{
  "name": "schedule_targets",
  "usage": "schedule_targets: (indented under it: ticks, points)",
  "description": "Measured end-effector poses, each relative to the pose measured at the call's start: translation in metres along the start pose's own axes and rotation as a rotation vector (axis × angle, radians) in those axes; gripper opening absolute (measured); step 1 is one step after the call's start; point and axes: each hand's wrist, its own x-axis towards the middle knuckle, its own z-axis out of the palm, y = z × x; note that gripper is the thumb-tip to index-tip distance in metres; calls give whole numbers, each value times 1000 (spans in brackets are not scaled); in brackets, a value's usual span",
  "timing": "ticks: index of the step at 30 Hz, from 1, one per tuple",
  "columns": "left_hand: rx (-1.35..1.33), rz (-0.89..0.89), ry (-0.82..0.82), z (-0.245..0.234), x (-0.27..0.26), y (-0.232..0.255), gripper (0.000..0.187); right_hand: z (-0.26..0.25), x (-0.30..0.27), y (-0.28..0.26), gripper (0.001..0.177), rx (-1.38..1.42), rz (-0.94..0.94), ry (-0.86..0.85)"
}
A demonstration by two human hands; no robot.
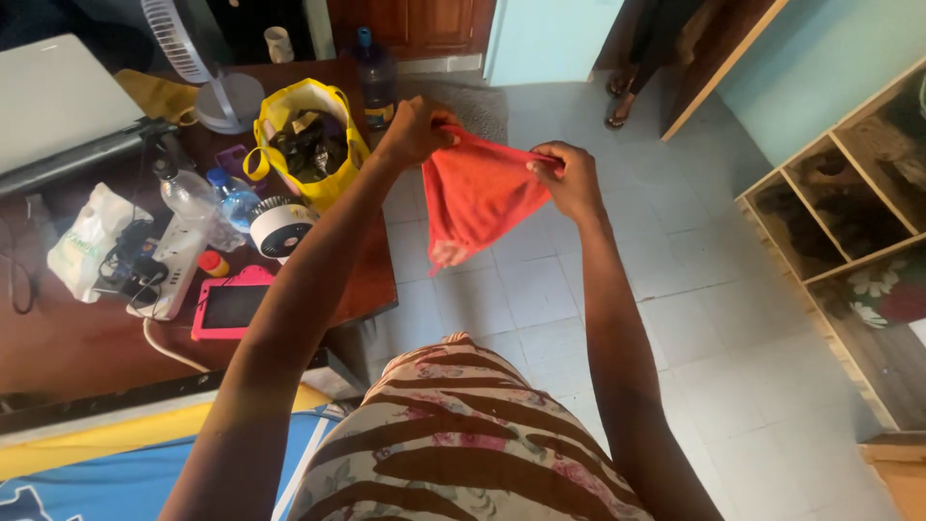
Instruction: Cleaning a bedsheet with a wet cloth and moving a pillow.
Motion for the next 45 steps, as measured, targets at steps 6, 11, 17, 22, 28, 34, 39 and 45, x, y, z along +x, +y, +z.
schedule_targets:
  ticks: [6, 11, 17, 22, 28, 34, 39, 45]
  points:
    - [161, 14, 181, 10, 30, 4, 18, -19, 24, 52, 26, -123, 25, -28]
    - [149, -26, 258, 29, 67, -5, 17, -39, 55, 113, 18, -164, -11, 11]
    - [136, -45, 357, 71, 136, -59, 22, -73, 111, 166, 16, -26, 57, 69]
    - [28, -220, 361, 100, 165, -71, 25, -98, 148, 222, 22, 253, 93, -24]
    - [-813, -572, 142, 106, 191, -89, 25, -135, 183, 229, 27, 404, 343, -198]
    - [-1493, -543, 118, 130, 177, -37, 57, -135, 212, 245, 35, 1012, 534, -218]
    - [-1355, -826, -120, 209, 155, -121, 45, -77, 184, 295, 41, 1585, 532, -415]
    - [-1473, -523, -70, 182, 187, -95, 49, 6, 148, 392, 40, 1511, 890, -499]
